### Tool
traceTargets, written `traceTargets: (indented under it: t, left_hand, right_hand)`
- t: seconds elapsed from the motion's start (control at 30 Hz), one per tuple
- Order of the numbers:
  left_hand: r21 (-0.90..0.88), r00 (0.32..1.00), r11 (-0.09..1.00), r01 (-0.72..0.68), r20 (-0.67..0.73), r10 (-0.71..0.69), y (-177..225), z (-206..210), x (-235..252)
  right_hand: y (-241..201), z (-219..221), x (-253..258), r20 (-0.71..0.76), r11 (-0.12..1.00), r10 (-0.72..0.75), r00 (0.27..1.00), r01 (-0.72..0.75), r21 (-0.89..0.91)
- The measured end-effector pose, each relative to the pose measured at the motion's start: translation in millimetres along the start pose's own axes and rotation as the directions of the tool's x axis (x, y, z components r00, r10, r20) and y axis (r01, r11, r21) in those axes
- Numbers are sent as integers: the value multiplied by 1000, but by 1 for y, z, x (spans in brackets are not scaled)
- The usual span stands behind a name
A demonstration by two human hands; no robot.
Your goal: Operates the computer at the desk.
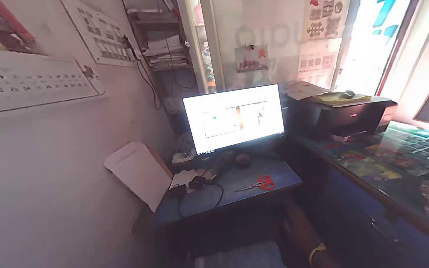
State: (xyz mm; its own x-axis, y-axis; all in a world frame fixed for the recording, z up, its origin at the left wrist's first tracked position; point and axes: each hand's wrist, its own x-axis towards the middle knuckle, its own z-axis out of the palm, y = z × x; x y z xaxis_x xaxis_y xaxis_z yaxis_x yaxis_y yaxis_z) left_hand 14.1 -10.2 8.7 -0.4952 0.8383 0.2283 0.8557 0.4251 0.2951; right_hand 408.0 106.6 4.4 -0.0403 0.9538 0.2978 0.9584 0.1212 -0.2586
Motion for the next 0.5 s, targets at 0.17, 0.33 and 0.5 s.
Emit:
traceTargets:
  t: [0.17,0.33,0.5]
  left_hand:
    - [8,996,997,-75,39,75,-12,12,2]
    - [55,995,994,-99,15,98,-16,20,4]
    - [-45,995,996,-71,67,74,-14,10,1]
  right_hand:
    - [-11,-15,-1,131,998,34,991,-41,53]
    - [-10,-14,2,69,996,54,996,-59,68]
    - [-6,-8,4,63,997,38,997,-42,59]
